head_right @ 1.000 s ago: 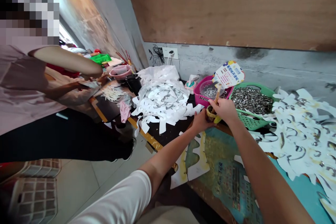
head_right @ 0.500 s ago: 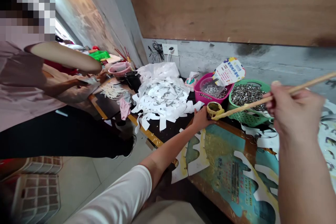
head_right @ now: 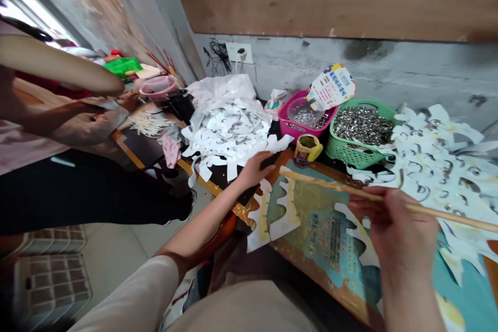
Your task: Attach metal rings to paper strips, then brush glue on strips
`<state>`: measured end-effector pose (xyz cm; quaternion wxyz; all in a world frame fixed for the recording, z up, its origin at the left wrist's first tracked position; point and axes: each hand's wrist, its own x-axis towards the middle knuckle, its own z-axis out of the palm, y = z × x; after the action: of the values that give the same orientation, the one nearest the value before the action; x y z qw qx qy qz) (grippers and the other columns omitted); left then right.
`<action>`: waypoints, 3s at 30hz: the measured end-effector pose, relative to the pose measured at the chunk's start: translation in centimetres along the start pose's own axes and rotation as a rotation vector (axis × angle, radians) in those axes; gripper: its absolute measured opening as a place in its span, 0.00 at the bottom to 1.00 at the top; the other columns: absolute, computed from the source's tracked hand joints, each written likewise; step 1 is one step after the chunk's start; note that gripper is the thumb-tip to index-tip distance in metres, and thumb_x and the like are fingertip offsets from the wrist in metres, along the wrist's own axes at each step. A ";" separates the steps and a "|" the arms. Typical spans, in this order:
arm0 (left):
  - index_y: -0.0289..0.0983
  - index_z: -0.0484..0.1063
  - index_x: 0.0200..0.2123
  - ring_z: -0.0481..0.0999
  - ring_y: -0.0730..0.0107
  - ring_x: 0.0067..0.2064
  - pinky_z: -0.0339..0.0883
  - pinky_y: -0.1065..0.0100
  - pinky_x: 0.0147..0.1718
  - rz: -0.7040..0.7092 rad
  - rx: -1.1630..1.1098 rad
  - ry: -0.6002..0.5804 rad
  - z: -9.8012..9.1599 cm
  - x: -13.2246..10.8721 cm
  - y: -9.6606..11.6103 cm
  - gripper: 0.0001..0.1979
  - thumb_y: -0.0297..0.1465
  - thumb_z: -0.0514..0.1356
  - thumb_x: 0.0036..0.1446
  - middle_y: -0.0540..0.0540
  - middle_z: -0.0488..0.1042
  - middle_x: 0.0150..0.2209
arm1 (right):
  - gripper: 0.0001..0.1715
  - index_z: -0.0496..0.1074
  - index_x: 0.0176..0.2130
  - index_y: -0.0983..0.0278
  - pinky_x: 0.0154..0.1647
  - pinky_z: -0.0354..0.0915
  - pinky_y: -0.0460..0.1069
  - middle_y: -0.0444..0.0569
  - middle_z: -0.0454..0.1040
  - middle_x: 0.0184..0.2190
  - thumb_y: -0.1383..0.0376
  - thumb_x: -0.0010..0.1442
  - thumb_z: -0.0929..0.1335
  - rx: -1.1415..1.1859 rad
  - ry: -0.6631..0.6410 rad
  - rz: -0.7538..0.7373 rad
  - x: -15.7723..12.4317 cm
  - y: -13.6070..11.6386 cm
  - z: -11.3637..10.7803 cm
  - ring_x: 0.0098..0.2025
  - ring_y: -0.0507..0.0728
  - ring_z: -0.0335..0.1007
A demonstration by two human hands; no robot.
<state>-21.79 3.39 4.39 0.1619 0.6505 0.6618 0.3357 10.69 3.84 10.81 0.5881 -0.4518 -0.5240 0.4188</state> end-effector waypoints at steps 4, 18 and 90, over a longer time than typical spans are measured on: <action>0.35 0.72 0.54 0.74 0.54 0.58 0.69 0.52 0.58 -0.018 -0.022 0.073 -2.3 -4.3 -2.3 0.17 0.30 0.54 0.64 0.37 0.75 0.56 | 0.15 0.78 0.29 0.61 0.22 0.73 0.53 0.52 0.78 0.23 0.56 0.45 0.80 0.160 0.001 0.229 -3.1 1.3 2.1 0.20 0.59 0.75; 0.39 0.71 0.55 0.71 0.55 0.62 0.49 0.39 0.67 0.192 0.181 -0.163 0.1 -10.3 -2.7 0.16 0.29 0.50 0.68 0.40 0.74 0.58 | 0.15 0.78 0.34 0.61 0.30 0.77 0.50 0.49 0.81 0.27 0.52 0.58 0.73 -0.182 -0.342 0.181 -5.7 4.4 5.0 0.29 0.59 0.80; 0.42 0.74 0.52 0.56 0.46 0.70 0.20 0.28 0.64 0.130 0.183 -0.126 0.6 -10.6 -3.2 0.16 0.29 0.52 0.65 0.42 0.76 0.56 | 0.15 0.78 0.30 0.62 0.27 0.74 0.48 0.46 0.78 0.23 0.54 0.58 0.72 -0.116 -0.481 0.118 -3.9 3.6 5.6 0.25 0.55 0.75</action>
<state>-22.72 -6.55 -0.46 0.1211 0.7240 0.6344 0.2422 4.67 1.44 6.64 0.3943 -0.4018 -0.6448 0.5170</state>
